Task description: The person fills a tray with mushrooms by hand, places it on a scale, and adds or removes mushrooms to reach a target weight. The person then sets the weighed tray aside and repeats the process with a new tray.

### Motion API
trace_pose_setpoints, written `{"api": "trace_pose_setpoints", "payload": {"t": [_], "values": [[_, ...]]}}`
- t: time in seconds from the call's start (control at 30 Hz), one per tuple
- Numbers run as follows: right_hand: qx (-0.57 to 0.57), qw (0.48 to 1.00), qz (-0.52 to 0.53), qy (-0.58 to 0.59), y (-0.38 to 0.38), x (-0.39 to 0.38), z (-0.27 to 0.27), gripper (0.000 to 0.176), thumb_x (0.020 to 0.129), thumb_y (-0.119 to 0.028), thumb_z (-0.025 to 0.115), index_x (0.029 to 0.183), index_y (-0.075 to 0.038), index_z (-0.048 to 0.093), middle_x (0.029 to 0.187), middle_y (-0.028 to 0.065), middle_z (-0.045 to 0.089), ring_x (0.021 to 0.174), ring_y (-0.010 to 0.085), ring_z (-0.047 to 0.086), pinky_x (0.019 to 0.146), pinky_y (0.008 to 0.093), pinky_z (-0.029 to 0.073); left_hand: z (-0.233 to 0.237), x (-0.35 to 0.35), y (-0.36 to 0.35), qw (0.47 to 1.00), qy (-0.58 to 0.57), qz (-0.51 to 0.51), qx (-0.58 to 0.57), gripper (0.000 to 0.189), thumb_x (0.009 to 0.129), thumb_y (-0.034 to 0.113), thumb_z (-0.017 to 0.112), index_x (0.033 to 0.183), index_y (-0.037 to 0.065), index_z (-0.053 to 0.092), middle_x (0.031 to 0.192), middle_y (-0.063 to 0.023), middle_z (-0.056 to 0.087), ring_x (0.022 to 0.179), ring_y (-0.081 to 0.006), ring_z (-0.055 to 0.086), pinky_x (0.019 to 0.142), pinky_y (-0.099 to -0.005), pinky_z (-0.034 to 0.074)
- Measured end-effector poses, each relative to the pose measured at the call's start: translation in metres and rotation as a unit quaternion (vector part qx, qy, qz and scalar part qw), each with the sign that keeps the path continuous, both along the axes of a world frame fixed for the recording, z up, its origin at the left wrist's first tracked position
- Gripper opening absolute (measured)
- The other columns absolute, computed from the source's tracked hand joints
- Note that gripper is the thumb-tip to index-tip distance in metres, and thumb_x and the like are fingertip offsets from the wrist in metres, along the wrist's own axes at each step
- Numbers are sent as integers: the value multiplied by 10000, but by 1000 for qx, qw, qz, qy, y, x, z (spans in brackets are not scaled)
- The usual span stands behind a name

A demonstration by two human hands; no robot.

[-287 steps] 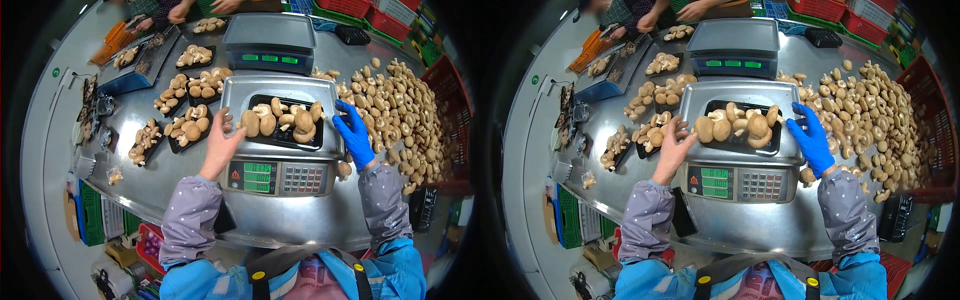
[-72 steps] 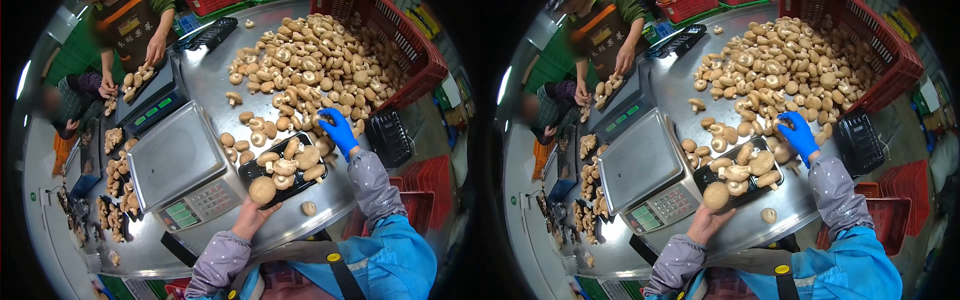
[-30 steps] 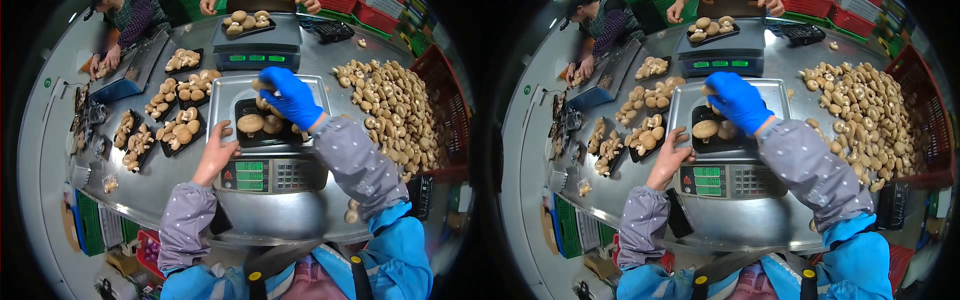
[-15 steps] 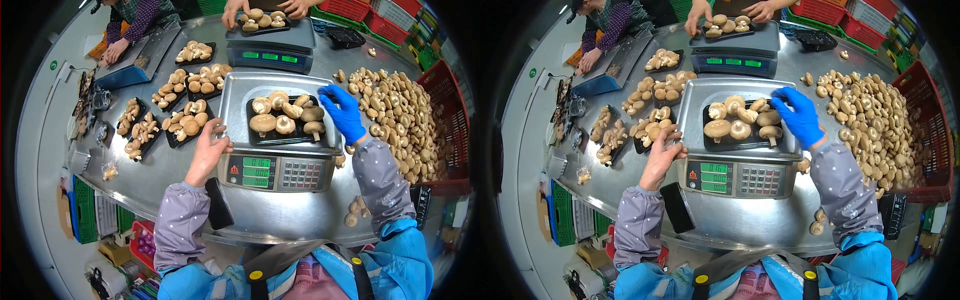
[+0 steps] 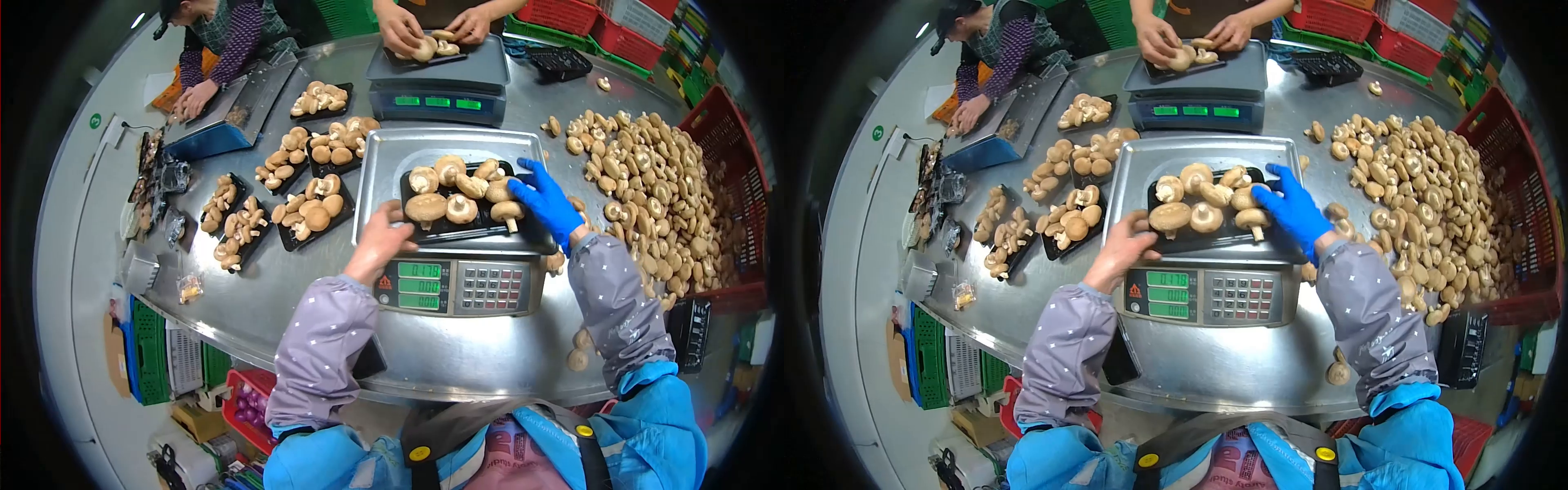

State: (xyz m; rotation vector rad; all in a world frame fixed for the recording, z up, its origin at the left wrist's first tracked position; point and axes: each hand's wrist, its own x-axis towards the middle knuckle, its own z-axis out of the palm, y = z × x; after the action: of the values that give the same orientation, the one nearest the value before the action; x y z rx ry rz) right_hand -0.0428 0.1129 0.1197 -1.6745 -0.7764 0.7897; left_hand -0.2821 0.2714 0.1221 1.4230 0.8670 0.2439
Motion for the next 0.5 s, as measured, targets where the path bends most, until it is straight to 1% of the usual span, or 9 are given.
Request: {"api": "trace_pose_setpoints", "payload": {"t": [0.03, 0.1, 0.13, 0.2, 0.27, 0.3, 0.37, 0.43, 0.5], "values": [[-26, 999, 0, -36, 2, -8, 5, 557, 801, -292, 600, 1267, -100, 362, 1114, 185, 521, 999, 243, 530, 823, 328, 446, -2, 5, -2, 1000, 9, -9, 29, 530, 748, -28, 487, 1237, -95, 295, 1153, -199, 453, 788, -190, 595, 578, -226, 527], [-2, 998, -16, -61, 6, -10, 3, 565, 813, -277, 595, 1280, -94, 336, 1146, 180, 487, 1003, 237, 511, 821, 322, 438, -12, 12, -4, 998, -13, 2, 59, 521, 732, -58, 451, 1228, -89, 294, 1105, -182, 470, 847, -221, 589, 580, -249, 544], [-5, 998, -27, -51, 9, -15, 9, 569, 825, -263, 590, 1290, -82, 317, 1154, 170, 474, 1003, 224, 499, 826, 309, 429, -12, 11, -4, 998, -41, 16, 36, 513, 734, -66, 413, 1230, -72, 282, 1170, -248, 418, 855, -277, 582, 590, -281, 548], [39, 999, -23, 5, 13, -16, 12, 569, 806, -262, 605, 1279, -95, 335, 1148, 167, 480, 992, 239, 515, 813, 330, 444, -3, 7, -6, 991, -95, 73, -51, 558, 744, -106, 365, 1272, -7, 214, 1204, -232, 382, 945, -295, 536, 598, -312, 555], [44, 998, -15, 31, 21, -34, 37, 535, 823, -244, 594, 1267, -81, 346, 1143, 137, 481, 956, 190, 518, 773, 299, 449, -1, -3, 0, 970, -166, 110, -141, 587, 755, -133, 319, 1293, 47, 166, 1230, -209, 352, 991, -304, 503, 621, -341, 560], [46, 999, -1, 26, 27, -38, 42, 532, 824, -244, 593, 1268, -86, 347, 1138, 125, 485, 933, 173, 517, 744, 283, 449, 9, -11, 3, 960, -170, 137, -175, 590, 767, -136, 300, 1302, 70, 162, 1231, -196, 353, 974, -297, 516, 641, -360, 553], [64, 997, 27, 28, 38, -50, 54, 513, 829, -243, 583, 1265, -96, 355, 1124, 95, 495, 844, 125, 519, 668, 242, 443, 8, -34, 17, 948, -198, 152, -197, 596, 771, -136, 296, 1308, 84, 162, 1233, -190, 355, 972, -293, 521, 653, -366, 548], [72, 995, 57, 44, 49, -66, 68, 503, 832, -241, 577, 1262, -97, 359, 1118, 91, 497, 823, 117, 522, 662, 239, 443, 1, -59, 36, 925, -255, 154, -236, 633, 772, -146, 293, 1329, 122, 157, 1247, -173, 352, 961, -285, 535, 671, -383, 535], [83, 992, 83, 52, 59, -81, 74, 461, 839, -223, 561, 1246, -99, 384, 1102, 79, 508, 769, 104, 529, 648, 233, 440, 3, -88, 53, 923, -273, 174, -208, 658, 766, -141, 317, 1342, 133, 153, 1262, -157, 349, 975, -282, 530, 670, -372, 528]]}}
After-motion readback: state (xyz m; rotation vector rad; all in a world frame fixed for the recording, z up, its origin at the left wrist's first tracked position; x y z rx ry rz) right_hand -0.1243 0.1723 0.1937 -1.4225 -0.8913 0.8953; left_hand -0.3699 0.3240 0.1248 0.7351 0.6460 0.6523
